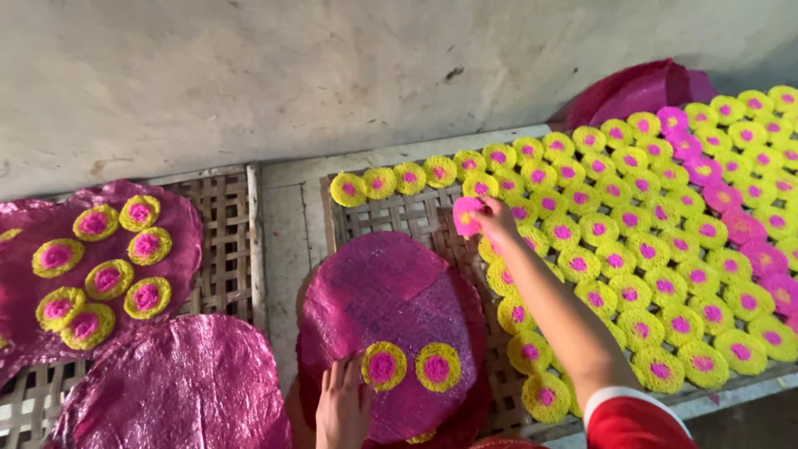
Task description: The person arranges small pink and yellow circular items onto larger purple mats on wooden trays.
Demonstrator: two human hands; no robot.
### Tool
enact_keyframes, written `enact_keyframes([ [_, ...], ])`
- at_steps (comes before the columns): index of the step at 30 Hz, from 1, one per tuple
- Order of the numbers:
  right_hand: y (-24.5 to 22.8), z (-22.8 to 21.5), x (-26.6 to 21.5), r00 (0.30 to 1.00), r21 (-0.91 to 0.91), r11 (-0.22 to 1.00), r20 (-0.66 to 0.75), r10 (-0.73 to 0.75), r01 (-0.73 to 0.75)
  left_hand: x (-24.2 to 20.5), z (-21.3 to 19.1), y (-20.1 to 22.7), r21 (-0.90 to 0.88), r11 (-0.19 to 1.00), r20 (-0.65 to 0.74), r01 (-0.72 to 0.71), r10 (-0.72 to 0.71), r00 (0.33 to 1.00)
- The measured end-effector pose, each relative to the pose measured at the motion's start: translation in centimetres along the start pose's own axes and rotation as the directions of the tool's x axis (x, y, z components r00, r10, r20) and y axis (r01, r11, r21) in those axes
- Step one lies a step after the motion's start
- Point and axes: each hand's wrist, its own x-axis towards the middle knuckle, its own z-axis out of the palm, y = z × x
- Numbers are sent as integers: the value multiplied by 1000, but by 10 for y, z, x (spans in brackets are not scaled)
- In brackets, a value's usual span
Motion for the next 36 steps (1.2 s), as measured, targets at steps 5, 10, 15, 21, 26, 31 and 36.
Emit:
enact_keyframes([
  [5,-3,36,44,978,-335,921,13,-207,199,12,2,10,9,994,2,112,-112,994],
  [10,-33,54,43,887,-711,622,6,-462,328,21,2,22,35,990,-3,139,-139,990],
  [15,-77,56,-15,499,-853,242,25,-866,463,23,12,27,-1,998,-34,62,-62,997],
  [21,-81,60,-198,283,-35,946,957,-60,321,38,37,30,-403,858,223,319,-246,943],
  [26,-64,53,-278,592,-38,955,777,213,-294,45,41,47,-898,381,186,221,-127,974],
  [31,-69,38,-258,623,-195,905,670,404,-378,36,0,46,-157,965,203,209,-176,963],
  [36,-77,10,-168,812,-113,939,477,337,-324,10,-17,31,94,994,33,-46,44,999],
])
